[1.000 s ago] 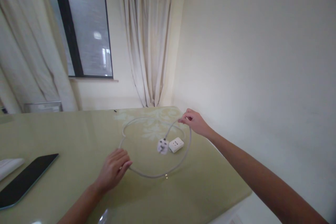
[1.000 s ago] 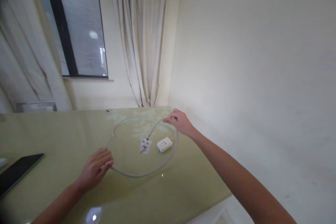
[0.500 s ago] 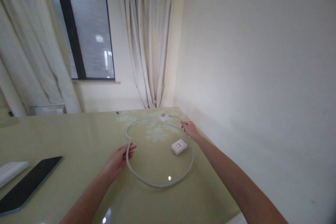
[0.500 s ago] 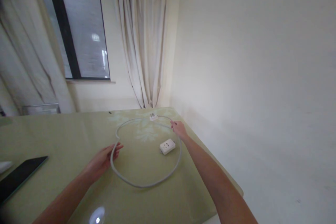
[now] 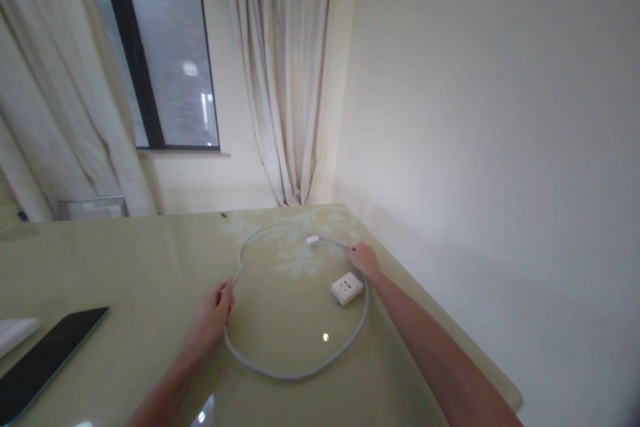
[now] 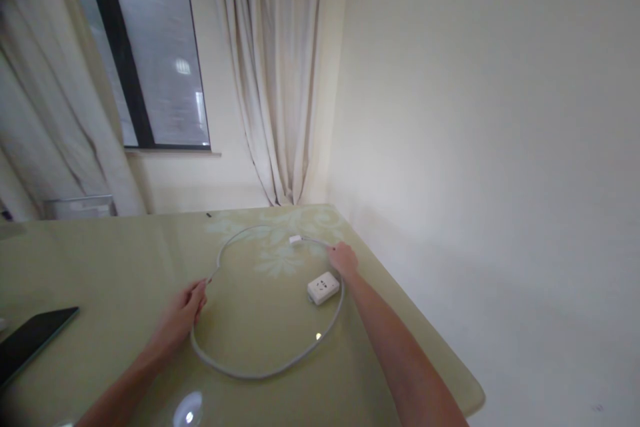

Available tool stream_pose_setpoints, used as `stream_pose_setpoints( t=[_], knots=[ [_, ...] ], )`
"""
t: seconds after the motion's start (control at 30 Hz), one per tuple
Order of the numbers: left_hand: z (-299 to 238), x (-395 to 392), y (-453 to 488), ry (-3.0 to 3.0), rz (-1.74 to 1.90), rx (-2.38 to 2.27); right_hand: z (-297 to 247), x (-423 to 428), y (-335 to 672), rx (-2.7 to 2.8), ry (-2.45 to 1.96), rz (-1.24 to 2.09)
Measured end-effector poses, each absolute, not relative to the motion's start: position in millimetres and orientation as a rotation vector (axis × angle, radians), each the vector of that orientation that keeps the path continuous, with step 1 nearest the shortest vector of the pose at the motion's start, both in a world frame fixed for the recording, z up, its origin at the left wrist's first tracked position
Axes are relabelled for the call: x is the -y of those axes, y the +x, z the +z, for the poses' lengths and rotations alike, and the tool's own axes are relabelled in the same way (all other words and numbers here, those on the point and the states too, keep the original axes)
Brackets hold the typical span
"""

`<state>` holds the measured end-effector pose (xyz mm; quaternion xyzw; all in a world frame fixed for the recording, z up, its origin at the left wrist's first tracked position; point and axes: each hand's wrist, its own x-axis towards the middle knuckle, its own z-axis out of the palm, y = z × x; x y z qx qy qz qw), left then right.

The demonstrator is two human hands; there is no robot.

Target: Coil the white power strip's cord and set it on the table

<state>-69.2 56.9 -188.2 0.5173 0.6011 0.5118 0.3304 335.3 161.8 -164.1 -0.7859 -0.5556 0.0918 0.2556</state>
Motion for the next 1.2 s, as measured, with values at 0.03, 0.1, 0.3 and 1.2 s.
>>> stream_pose_setpoints(
  t=[0.03, 0.1, 0.3, 1.2],
  knots=[
    [-189.2, -59.7, -76.9, 1.419, 1.359, -1.663, -165.9, -162.8, 334.9, 1.495, -2.129, 0.238],
    [-190.0, -64.4, -93.2, 1.473, 1.406, -1.847, -169.8, -162.9, 335.6, 1.469, -2.095, 0.218],
    [-183.0, -62.2, -109.9, 1.548, 1.391, -2.101, -182.0, -151.5, 344.8, 1.41, -1.911, 0.173],
    [-169.1, -41.1, 124.0, 2.758, 0.513, -1.308, -189.9, -139.0, 331.2, 1.382, -1.713, 0.351]
  ],
)
